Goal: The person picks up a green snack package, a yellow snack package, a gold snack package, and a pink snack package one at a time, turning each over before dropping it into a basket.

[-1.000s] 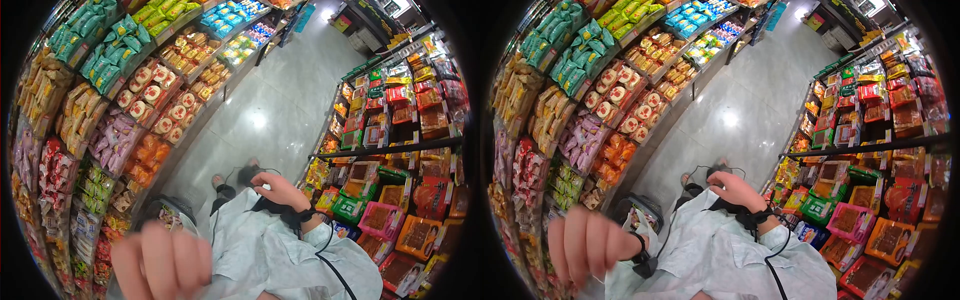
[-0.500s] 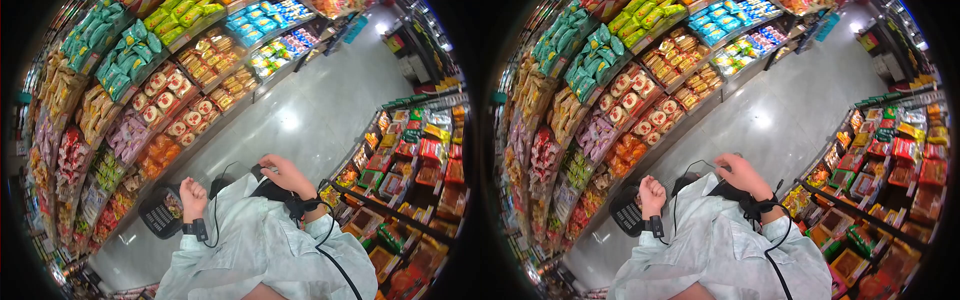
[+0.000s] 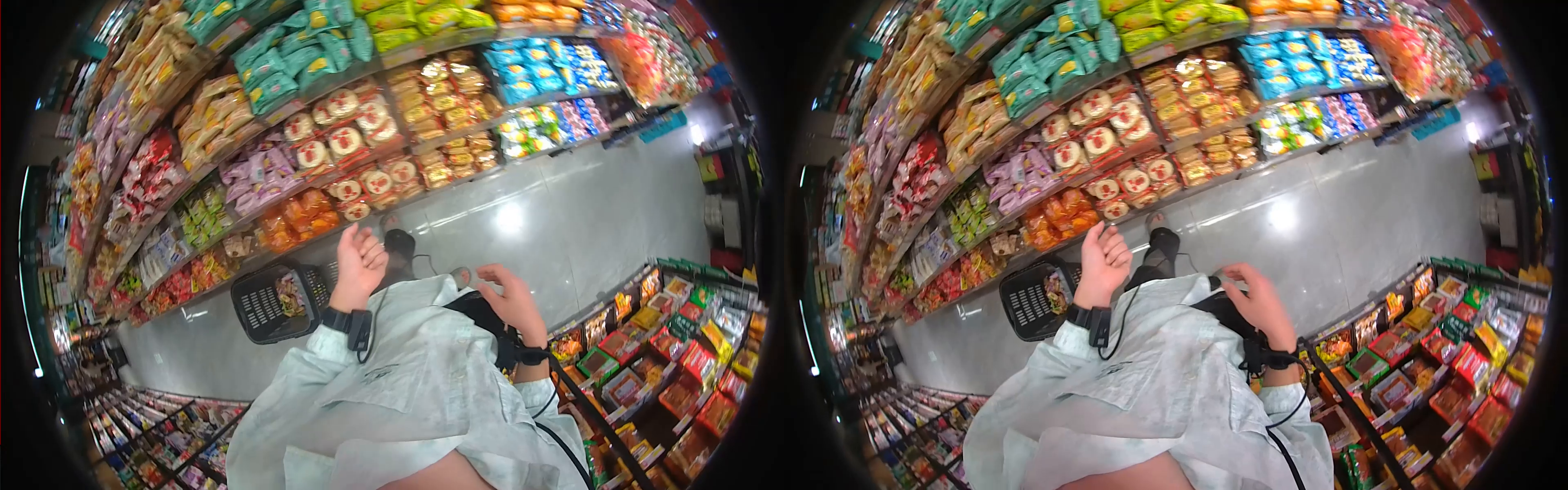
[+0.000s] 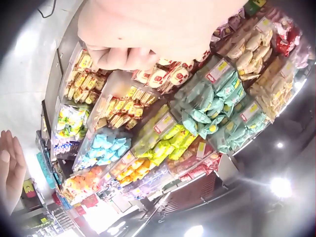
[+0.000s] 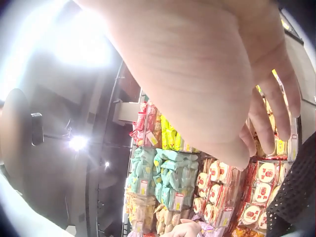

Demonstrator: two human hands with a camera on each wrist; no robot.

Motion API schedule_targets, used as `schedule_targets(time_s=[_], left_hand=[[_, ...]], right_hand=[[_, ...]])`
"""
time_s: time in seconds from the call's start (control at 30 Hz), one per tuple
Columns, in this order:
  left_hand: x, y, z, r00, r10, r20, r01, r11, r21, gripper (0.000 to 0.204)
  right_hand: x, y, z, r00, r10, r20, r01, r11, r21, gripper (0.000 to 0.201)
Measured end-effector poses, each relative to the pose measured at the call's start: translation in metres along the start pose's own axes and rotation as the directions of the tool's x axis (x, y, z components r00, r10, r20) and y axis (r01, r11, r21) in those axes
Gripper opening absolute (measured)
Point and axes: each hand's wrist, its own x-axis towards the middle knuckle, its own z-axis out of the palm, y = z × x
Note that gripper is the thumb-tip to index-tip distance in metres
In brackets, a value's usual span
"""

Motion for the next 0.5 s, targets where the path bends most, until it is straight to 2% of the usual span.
schedule_targets(time_s=[0.07,0.17,0.27,0.3,0.4,0.5], left_hand=[[0.023,0.033,0.001,1.0,0.01,0.017,-0.01,1.0,-0.022,0.029],[0.068,0.096,-0.015,0.997,0.07,-0.03,-0.073,0.994,-0.087,0.025],[0.097,0.163,-0.018,0.981,0.122,-0.15,-0.138,0.985,-0.1,0.021],[0.106,0.187,-0.026,0.979,0.161,-0.127,-0.174,0.98,-0.096,0.017],[0.127,0.251,-0.046,0.928,0.275,-0.253,-0.3,0.951,-0.068,0.014],[0.145,0.289,-0.056,0.887,0.335,-0.319,-0.356,0.935,-0.008,0.013]], right_hand=[[0.015,-0.008,0.007,0.999,0.025,-0.034,-0.026,0.999,-0.026,0.029],[0.038,-0.022,0.019,0.992,0.093,-0.084,-0.099,0.993,-0.068,0.027],[0.063,-0.051,0.036,0.976,0.188,-0.111,-0.193,0.98,-0.04,0.026],[0.072,-0.057,0.042,0.972,0.207,-0.109,-0.212,0.977,-0.03,0.026],[0.094,-0.078,0.059,0.96,0.261,-0.101,-0.265,0.964,-0.032,0.025],[0.117,-0.098,0.073,0.956,0.279,-0.096,-0.286,0.955,-0.073,0.025]])
